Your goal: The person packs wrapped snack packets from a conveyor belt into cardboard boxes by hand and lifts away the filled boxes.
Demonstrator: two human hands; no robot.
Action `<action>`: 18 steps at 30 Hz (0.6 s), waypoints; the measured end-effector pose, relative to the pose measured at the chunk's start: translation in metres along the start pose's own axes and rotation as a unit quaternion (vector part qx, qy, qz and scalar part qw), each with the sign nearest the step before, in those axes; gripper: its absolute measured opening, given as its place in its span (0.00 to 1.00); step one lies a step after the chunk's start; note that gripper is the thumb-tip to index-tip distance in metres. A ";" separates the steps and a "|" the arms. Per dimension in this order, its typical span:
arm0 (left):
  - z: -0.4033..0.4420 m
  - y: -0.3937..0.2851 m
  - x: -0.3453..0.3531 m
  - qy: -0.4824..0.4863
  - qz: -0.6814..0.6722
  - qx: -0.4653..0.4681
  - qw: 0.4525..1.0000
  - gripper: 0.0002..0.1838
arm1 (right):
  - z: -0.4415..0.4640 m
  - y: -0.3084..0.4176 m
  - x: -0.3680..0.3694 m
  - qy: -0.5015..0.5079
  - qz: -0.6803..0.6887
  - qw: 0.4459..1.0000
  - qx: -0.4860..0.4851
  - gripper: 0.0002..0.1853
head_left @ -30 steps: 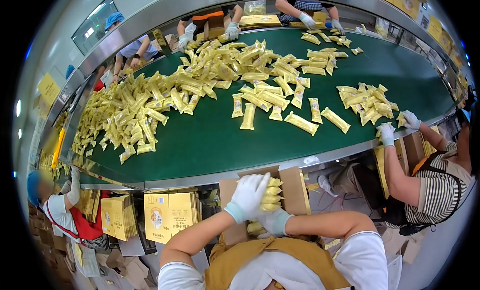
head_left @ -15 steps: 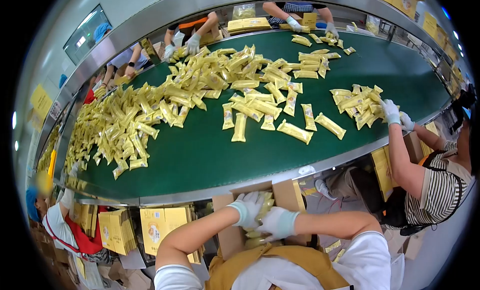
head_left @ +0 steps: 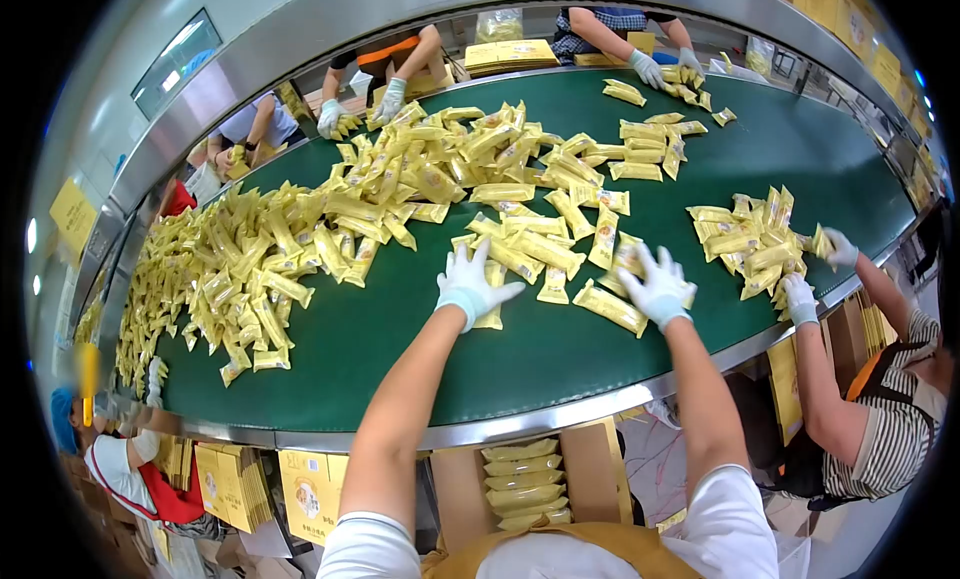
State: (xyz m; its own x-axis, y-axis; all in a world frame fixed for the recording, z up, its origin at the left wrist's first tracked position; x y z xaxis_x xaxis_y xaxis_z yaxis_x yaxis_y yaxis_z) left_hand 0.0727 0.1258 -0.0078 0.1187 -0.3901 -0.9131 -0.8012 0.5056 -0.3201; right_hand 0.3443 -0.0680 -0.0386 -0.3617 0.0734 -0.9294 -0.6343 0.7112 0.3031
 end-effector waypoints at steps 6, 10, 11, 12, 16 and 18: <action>0.014 -0.014 0.022 0.010 0.132 0.026 0.991 0.47 | -0.009 0.094 0.033 0.048 -0.078 0.986 -0.139 0.50; -0.025 0.026 0.035 -0.022 0.120 0.148 0.981 0.36 | -0.043 0.089 0.043 0.052 -0.122 0.964 -0.232 0.51; -0.041 0.033 0.036 -0.022 0.127 0.171 0.977 0.35 | -0.053 0.083 0.048 0.038 -0.124 0.957 -0.260 0.50; -0.057 0.042 0.035 -0.019 0.132 0.203 0.970 0.34 | -0.065 0.077 0.051 0.030 -0.140 0.948 -0.285 0.49; -0.111 0.071 0.037 -0.040 0.169 0.257 0.951 0.36 | -0.112 0.053 0.039 -0.005 -0.139 0.910 -0.391 0.46; -0.134 0.082 0.041 -0.090 0.175 0.246 0.949 0.40 | -0.126 0.035 0.034 -0.028 -0.132 0.896 -0.424 0.41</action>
Point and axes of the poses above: each hand's wrist, its own z-axis towards the middle knuckle, its own x-axis out of the palm, y = z × x, the point moved 2 cm from there along z, towards the middle knuckle, and after that the axes turned 9 degrees about y, right-handed, at the moved point
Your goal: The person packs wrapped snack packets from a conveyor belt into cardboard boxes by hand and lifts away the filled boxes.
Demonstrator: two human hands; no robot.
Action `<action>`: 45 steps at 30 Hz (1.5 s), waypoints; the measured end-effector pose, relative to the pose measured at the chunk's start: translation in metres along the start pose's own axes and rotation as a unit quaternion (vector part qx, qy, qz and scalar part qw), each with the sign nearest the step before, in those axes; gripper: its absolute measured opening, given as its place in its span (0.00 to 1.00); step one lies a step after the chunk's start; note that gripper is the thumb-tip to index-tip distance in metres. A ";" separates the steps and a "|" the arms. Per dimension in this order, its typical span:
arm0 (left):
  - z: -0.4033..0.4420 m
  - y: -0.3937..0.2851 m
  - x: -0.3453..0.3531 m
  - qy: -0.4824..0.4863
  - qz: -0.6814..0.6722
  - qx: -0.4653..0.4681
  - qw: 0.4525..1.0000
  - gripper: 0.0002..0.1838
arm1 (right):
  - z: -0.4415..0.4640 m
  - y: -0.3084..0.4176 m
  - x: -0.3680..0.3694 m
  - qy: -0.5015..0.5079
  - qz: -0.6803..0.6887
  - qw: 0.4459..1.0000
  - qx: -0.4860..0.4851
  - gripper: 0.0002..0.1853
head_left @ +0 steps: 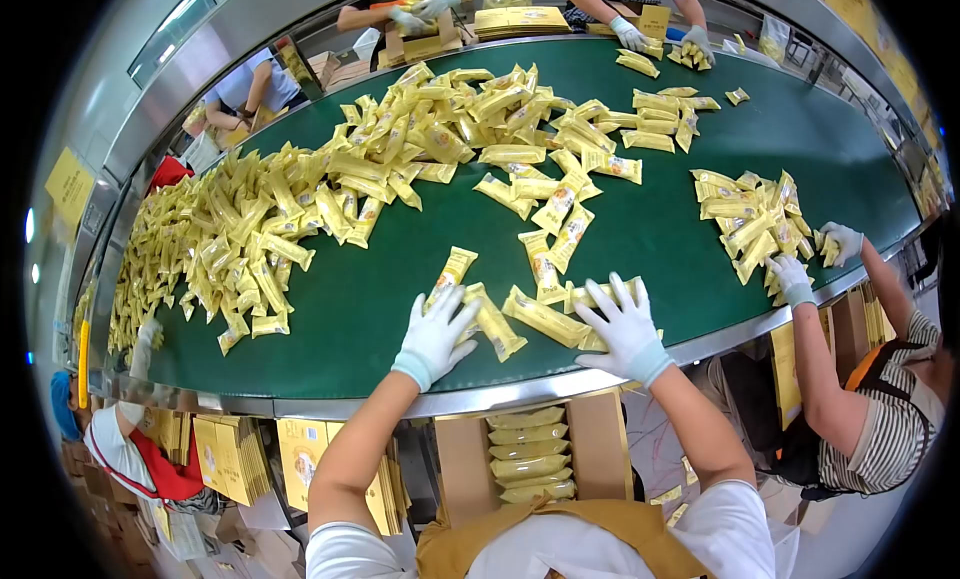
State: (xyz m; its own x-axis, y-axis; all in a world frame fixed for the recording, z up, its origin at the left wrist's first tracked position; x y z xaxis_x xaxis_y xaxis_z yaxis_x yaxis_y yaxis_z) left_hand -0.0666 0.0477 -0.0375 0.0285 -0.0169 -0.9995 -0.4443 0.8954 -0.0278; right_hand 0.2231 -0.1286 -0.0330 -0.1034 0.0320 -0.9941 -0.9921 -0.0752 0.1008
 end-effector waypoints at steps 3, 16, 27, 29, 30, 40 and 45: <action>-0.032 0.002 0.028 0.014 -0.067 -0.112 0.991 0.40 | -0.035 -0.011 0.020 -0.024 0.052 0.998 0.017 0.34; 0.032 -0.029 -0.060 0.077 -0.177 0.121 0.974 0.19 | 0.016 -0.033 -0.055 -0.050 0.164 0.985 0.005 0.21; -0.008 -0.004 -0.001 0.112 -0.085 0.060 0.988 0.32 | 0.007 -0.062 0.018 0.056 0.075 0.986 0.137 0.24; -0.023 -0.015 0.003 0.032 -0.047 0.063 0.996 0.34 | -0.005 -0.042 0.017 -0.012 0.022 0.994 0.111 0.22; -0.027 -0.019 0.001 0.044 -0.064 0.057 0.995 0.38 | -0.012 -0.028 0.007 -0.055 0.005 0.994 0.089 0.25; -0.069 -0.015 -0.003 0.120 0.050 -0.053 0.990 0.48 | -0.047 -0.034 -0.023 0.053 0.017 0.991 0.122 0.38; -0.094 0.013 -0.024 0.146 -0.130 -0.200 0.960 0.47 | -0.081 0.028 -0.099 -0.088 0.327 0.936 0.099 0.37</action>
Point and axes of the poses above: each hand's wrist, its own z-axis towards the middle knuckle, its own x-axis out of the palm, y = z × x, the point moved 2 cm from there along z, towards the middle knuckle, and after that the axes turned 9 degrees about y, right-handed, at the moved point
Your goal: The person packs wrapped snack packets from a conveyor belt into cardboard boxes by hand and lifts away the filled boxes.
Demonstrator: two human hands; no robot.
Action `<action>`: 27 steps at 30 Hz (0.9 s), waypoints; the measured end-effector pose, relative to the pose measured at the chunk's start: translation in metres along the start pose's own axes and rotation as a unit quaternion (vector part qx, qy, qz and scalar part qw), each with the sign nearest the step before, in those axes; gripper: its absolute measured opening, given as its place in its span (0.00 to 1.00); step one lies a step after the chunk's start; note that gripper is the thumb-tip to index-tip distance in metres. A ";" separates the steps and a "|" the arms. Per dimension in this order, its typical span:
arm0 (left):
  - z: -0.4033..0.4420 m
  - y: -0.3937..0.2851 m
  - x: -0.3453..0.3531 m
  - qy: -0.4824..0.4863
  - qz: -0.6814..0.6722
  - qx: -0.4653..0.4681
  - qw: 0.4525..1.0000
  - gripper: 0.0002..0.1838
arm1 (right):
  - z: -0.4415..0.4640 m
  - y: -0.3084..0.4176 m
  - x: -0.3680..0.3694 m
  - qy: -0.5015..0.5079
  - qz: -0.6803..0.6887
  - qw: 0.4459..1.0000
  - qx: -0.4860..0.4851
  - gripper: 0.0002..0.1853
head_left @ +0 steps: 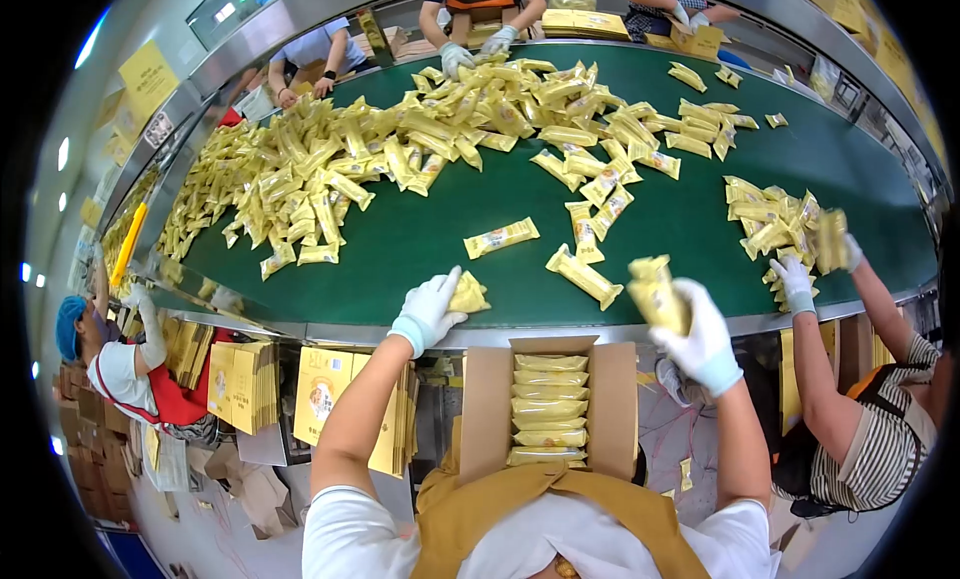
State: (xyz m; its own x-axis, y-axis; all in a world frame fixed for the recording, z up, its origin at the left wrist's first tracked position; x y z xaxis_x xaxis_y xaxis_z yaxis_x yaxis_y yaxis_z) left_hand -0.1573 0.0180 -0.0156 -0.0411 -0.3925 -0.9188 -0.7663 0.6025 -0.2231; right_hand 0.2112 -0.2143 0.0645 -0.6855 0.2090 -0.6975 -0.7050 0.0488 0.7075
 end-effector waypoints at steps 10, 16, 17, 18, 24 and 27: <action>-0.079 -0.129 -0.026 -0.055 -0.197 0.301 0.931 0.52 | -0.077 0.059 0.165 0.447 -0.114 0.833 -0.305 0.25; -0.096 -0.167 0.061 -0.014 0.004 0.271 0.963 0.39 | -0.100 0.065 0.165 0.436 -0.166 0.846 -0.258 0.13; -0.099 -0.169 0.072 -0.037 0.035 0.284 0.957 0.37 | -0.106 0.052 0.167 0.358 -0.142 0.864 -0.325 0.13; -0.103 -0.171 0.075 -0.044 0.045 0.283 0.957 0.36 | -0.107 0.047 0.158 0.356 -0.142 0.859 -0.338 0.13; -0.137 -0.184 0.078 0.001 0.045 0.300 0.953 0.45 | -0.096 0.044 0.085 0.176 -0.145 0.946 -0.233 0.11; -0.133 -0.194 0.081 -0.003 0.124 0.286 0.950 0.52 | -0.063 0.043 0.082 -0.066 -0.122 0.979 -0.146 0.28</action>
Point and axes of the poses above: each hand's wrist, its own z-axis towards the middle knuckle, its own x-axis out of the palm, y = z × x, the point moved 2 cm from there along z, towards the middle knuckle, and after that the axes turned 9 degrees about y, right-handed, at the moved point
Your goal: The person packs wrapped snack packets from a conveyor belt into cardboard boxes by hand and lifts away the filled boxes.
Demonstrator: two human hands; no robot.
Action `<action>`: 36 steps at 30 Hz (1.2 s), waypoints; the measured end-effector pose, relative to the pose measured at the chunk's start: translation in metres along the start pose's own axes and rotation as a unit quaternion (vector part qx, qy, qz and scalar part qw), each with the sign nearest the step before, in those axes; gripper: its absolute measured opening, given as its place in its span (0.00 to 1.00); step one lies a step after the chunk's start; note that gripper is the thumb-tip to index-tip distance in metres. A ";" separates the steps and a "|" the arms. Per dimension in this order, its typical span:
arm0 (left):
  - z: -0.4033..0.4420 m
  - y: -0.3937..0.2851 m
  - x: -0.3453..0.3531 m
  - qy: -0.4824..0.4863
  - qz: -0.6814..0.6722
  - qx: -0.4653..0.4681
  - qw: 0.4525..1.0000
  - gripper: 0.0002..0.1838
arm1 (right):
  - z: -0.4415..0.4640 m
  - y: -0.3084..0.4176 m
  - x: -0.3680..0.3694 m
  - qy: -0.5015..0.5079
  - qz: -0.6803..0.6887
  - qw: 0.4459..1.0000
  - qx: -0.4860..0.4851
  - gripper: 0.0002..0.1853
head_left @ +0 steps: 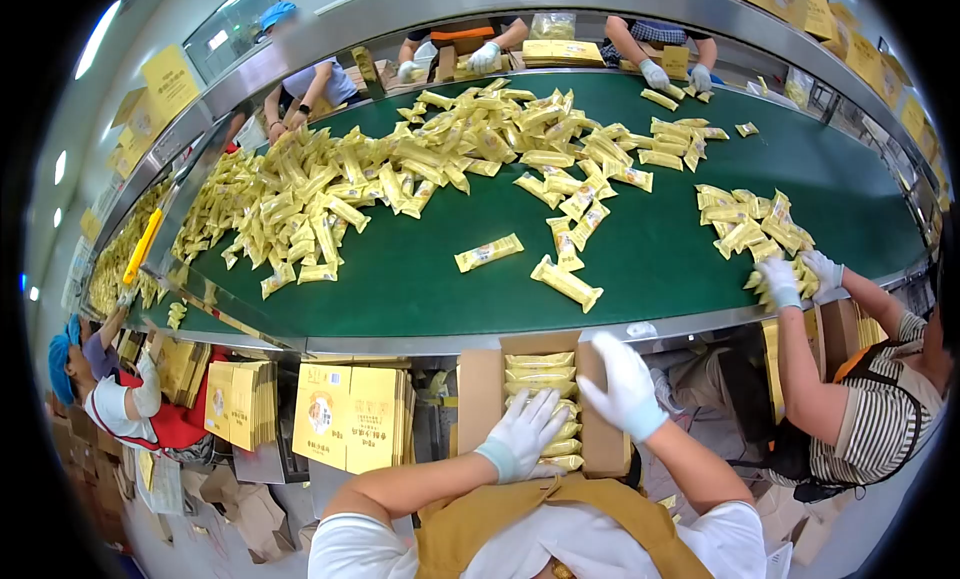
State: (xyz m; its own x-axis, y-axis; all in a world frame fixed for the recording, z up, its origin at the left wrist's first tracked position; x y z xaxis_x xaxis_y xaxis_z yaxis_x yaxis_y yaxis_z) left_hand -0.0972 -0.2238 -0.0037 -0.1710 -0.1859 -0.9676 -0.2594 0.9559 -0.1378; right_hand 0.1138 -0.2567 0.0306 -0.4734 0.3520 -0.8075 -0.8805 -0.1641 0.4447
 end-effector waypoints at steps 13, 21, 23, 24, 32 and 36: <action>-0.042 0.029 -0.009 -0.308 -0.351 -0.028 0.884 0.36 | 0.034 -0.034 0.049 0.152 0.078 0.984 -0.041 0.14; -0.073 0.094 0.080 -0.406 -0.582 -0.244 0.661 0.16 | 0.005 -0.027 -0.017 -0.116 0.055 0.991 0.046 0.07; -0.064 0.082 0.083 -0.158 -0.494 -0.296 0.802 0.27 | 0.002 -0.037 -0.011 -0.129 0.058 0.979 0.148 0.05; -0.056 0.063 0.073 -0.143 -0.583 -0.256 0.757 0.37 | 0.005 -0.040 -0.010 -0.127 0.056 0.973 0.184 0.10; 0.025 0.085 0.121 -0.296 -0.913 -0.064 0.273 0.39 | 0.035 -0.064 -0.020 0.045 0.014 0.983 0.176 0.25; 0.024 0.146 -0.004 -0.312 -0.849 -0.046 0.423 0.38 | 0.083 -0.050 -0.084 -0.036 0.286 0.957 0.046 0.22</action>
State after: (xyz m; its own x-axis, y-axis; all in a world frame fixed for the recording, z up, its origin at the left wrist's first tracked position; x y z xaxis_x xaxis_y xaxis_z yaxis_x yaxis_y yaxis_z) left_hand -0.1111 -0.0783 -0.0246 0.6139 -0.4626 0.6396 0.4547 -0.4551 -0.7656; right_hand 0.1996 -0.2014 0.1079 -0.8710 0.2923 -0.3948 -0.4709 -0.2679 0.8405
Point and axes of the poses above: each hand's wrist, its own z-axis towards the middle knuckle, its own x-axis out of the palm, y = z × x, the point moved 2 cm from there along z, towards the middle knuckle, and after that the axes turned 9 degrees about y, right-handed, at the moved point
